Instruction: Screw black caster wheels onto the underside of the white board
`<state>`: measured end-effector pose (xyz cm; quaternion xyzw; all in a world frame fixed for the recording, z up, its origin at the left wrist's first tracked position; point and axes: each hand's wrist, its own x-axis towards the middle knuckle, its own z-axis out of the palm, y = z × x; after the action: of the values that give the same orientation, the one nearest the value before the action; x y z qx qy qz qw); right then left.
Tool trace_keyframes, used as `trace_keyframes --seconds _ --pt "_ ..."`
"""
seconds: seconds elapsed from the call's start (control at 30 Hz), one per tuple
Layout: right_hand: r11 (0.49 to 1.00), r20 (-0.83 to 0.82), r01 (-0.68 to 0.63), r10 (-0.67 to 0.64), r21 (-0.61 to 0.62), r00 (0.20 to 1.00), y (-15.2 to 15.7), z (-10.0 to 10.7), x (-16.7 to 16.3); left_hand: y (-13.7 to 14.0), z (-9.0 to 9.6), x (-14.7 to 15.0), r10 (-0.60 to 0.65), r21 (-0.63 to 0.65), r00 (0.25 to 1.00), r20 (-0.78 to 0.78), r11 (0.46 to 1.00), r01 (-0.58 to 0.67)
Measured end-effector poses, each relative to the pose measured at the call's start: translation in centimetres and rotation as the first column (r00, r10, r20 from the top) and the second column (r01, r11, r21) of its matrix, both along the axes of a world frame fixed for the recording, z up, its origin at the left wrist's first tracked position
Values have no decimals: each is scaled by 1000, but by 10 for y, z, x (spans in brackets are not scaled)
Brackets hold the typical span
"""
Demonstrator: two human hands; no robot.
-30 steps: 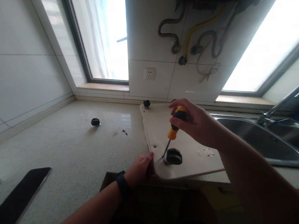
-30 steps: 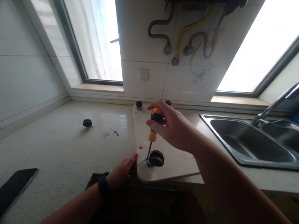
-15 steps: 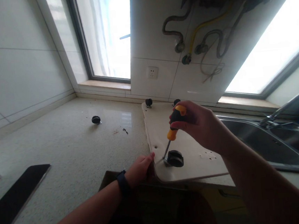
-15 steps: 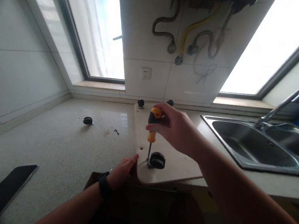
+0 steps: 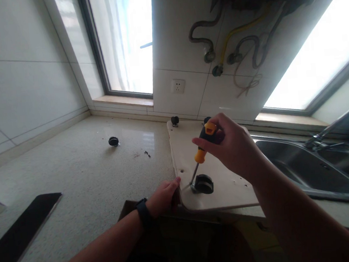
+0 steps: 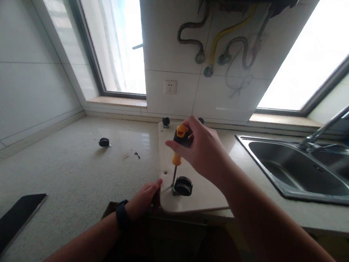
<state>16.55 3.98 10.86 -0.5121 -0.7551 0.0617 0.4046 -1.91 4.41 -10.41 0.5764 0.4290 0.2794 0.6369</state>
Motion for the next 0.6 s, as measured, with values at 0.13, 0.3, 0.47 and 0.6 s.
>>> trace_keyframes --seconds 0.13,0.3,0.47,0.6 --pt "996 -74 3 4 86 997 -2 7 5 0 3 -2 -19 4 1000 -13 1000 19" --pt "984 -343 68 -8 163 939 9 10 23 -1 7 -4 -46 6 998 -39 999 46" --pt "997 -785 37 32 70 618 34 -26 45 0 7 -5 -41 24 996 -78 999 43" --pt "997 -941 -63 -26 -50 339 45 -71 55 6 1 -11 -36 79 988 -147 996 48"
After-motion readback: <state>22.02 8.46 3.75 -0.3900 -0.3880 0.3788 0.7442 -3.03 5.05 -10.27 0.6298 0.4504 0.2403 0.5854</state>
